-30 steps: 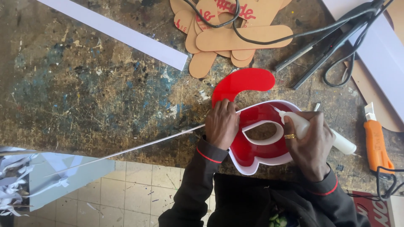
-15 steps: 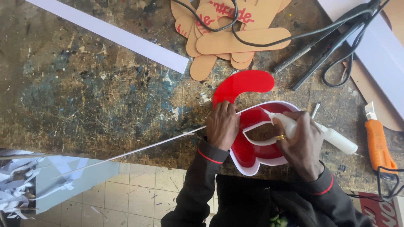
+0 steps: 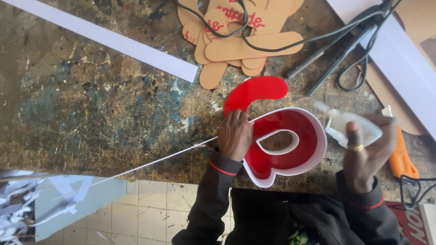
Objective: Gluing a white plastic strip to the edge of a red acrylic letter to create a 3D sign component.
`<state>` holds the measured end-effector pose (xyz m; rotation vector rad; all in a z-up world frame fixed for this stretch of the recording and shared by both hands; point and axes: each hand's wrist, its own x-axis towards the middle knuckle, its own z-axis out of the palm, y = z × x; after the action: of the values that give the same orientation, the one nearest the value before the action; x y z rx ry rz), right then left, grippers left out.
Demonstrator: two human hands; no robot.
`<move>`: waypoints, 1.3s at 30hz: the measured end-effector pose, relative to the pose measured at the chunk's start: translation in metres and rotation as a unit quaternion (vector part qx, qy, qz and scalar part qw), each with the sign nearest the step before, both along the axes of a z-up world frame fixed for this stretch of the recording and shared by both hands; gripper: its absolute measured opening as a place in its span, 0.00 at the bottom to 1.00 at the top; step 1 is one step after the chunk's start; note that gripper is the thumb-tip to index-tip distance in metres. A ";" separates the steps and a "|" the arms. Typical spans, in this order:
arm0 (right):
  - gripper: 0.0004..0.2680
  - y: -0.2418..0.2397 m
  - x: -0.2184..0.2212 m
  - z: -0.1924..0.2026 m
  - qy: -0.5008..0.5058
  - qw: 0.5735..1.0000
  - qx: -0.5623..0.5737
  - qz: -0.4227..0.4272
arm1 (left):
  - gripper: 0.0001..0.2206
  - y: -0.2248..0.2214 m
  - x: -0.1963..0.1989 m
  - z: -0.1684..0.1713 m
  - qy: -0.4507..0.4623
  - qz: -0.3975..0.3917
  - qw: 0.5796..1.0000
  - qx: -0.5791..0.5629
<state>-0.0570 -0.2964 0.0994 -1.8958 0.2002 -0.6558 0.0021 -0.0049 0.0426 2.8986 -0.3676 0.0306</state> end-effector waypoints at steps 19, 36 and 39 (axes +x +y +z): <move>0.22 -0.045 -0.029 -0.005 0.291 0.898 -0.321 0.070 | 0.08 -0.001 0.002 0.003 -0.019 -0.004 1.000 -0.004; 0.28 0.025 -0.022 0.034 0.210 0.958 -0.145 0.132 | 0.09 -0.002 -0.001 -0.003 -0.011 0.017 1.000 -0.007; 0.24 0.038 -0.015 0.040 0.245 0.950 -0.161 0.111 | 0.08 -0.002 -0.001 -0.001 -0.013 0.016 1.000 -0.018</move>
<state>-0.0717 -0.2580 0.1392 -2.3348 0.1992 -0.0523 0.0006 -0.0065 0.0416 2.8708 -0.3229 0.0795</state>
